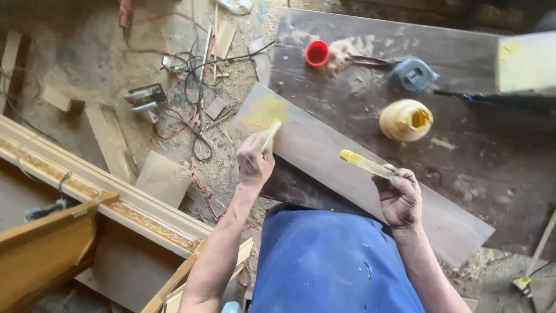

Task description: Applying wood filler to a wooden board using a small stick to scoop and a scraper to spread it evenly.

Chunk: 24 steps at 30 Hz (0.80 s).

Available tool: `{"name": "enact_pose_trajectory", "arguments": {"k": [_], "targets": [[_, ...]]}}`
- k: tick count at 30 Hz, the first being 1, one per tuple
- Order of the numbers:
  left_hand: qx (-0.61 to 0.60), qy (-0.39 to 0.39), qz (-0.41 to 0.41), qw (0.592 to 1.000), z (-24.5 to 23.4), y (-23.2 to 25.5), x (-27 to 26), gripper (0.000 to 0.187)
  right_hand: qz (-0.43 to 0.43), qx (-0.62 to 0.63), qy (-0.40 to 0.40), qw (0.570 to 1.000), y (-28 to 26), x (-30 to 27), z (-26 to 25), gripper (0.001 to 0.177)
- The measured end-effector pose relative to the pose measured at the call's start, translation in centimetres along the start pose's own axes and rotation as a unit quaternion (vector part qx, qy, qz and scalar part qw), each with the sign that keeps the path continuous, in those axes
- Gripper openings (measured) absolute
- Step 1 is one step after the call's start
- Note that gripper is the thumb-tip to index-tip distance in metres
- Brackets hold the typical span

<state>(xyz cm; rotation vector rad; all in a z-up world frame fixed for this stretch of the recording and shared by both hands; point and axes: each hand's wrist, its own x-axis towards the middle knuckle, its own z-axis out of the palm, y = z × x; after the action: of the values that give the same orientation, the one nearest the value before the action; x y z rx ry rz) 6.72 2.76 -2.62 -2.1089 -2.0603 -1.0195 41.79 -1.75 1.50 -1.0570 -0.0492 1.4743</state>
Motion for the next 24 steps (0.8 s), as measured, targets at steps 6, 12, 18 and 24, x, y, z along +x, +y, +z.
{"name": "enact_pose_trajectory", "arguments": {"k": [6,12,18,24], "targets": [[-0.342,-0.096,-0.434,0.827,-5.2,11.2,4.2,0.024,-0.005,0.053,0.021,0.998,-4.2,-1.6,-6.1,0.014],[-0.146,-0.044,0.079,0.985,0.8,11.4,-2.4,0.025,-0.011,0.050,0.038,0.998,-7.2,-2.2,-11.3,0.014],[0.087,-0.018,0.170,0.981,1.5,16.6,-5.2,0.034,0.014,0.050,0.025,0.998,-8.0,-1.2,-13.8,0.015],[0.102,-0.017,0.118,0.988,2.1,16.2,-6.1,0.042,0.054,0.049,0.019,0.997,-8.1,-0.5,-13.9,0.015]]}}
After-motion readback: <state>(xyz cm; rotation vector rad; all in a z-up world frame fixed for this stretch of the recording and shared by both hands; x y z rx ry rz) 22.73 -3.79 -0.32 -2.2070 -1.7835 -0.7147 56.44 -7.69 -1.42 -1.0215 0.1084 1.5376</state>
